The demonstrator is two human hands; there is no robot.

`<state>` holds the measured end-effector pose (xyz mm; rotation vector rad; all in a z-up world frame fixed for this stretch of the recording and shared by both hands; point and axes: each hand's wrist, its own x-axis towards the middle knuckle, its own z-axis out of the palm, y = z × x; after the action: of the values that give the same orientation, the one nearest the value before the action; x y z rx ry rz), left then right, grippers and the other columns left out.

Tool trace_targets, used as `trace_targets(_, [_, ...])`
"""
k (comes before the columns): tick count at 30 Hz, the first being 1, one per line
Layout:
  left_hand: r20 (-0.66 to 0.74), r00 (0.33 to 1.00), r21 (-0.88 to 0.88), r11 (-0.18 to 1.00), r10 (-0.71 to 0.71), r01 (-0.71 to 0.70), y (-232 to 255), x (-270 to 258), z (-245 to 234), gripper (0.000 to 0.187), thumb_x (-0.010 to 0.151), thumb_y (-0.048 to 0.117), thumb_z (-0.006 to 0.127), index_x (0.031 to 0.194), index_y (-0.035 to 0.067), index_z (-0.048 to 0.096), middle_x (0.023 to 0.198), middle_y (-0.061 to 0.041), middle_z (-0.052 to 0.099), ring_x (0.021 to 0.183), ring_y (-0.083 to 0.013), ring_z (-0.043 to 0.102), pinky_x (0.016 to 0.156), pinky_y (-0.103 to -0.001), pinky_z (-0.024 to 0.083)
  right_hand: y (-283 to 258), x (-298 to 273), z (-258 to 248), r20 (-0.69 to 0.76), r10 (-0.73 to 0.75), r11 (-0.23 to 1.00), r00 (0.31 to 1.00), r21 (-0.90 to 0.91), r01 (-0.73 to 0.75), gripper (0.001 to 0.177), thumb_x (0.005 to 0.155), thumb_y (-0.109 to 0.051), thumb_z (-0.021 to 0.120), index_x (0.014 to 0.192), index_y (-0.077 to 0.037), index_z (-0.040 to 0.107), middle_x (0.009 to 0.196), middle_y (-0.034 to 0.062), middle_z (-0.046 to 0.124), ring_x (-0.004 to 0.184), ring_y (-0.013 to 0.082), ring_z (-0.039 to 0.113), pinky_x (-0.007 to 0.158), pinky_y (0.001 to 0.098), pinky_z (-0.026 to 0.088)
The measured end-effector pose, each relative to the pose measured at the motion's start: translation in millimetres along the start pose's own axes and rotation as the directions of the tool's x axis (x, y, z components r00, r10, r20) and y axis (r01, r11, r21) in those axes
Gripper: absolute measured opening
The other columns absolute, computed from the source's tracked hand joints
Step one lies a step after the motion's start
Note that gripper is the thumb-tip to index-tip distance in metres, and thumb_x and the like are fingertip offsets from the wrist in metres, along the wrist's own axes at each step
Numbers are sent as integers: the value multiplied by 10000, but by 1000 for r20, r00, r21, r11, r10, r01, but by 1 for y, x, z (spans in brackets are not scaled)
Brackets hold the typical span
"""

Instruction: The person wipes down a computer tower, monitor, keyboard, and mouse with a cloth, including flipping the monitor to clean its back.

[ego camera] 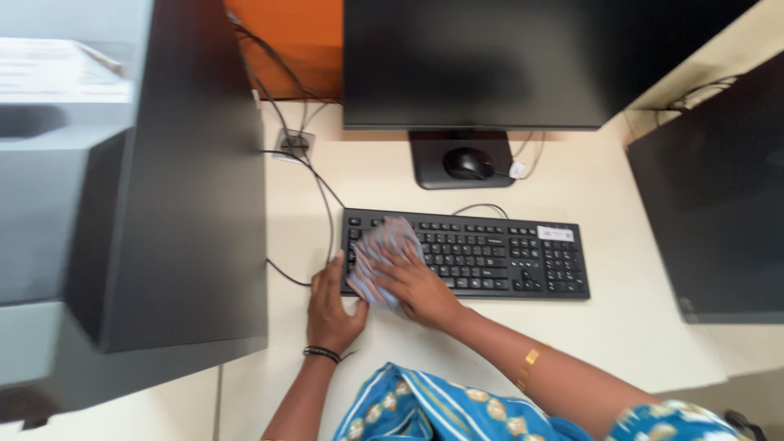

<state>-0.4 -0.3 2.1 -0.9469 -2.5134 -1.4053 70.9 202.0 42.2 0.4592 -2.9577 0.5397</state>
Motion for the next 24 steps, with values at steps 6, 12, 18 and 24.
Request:
trace_targets(6, [24,1000,22,1000,7,-8,4,3,-1,967,712,187,854,1527,68,348,1448,-172,532,1271,-398,515,1059,-468,452,46,15,-7,-98,110,994,989,-8,-112,500,762,-57,728,1247,-92,610,1506,168,502,1352,420,516,1030,461,500])
trace_targets(12, [36,999,49,999,-14,13,-2,0,3,993,723,214,858,1538,39,318,1392,-205,545,1239,-420,504,1040,-489,444,28,68,4,-101,225,974,969,-14,-228,705,777,68,595,1444,-163,579,1534,210,468,1321,428,526,978,469,509])
trace_targets(18, [99,989,82,991,-111,103,-9,-3,9,1003,678,91,772,1565,65,306,1365,-171,571,1252,-384,529,1044,-449,487,-17,6,22,-144,-22,999,989,45,29,627,835,-62,668,1440,-199,573,1567,149,473,1467,399,429,1200,527,339])
trace_targets(24, [48,999,82,997,-12,8,-2,-1,5,1001,740,229,849,1556,47,298,1408,-184,550,1227,-382,522,1007,-468,485,19,-104,-11,-219,102,993,970,-43,-114,583,829,-105,742,1366,-309,641,1577,81,461,1514,352,338,1205,528,293])
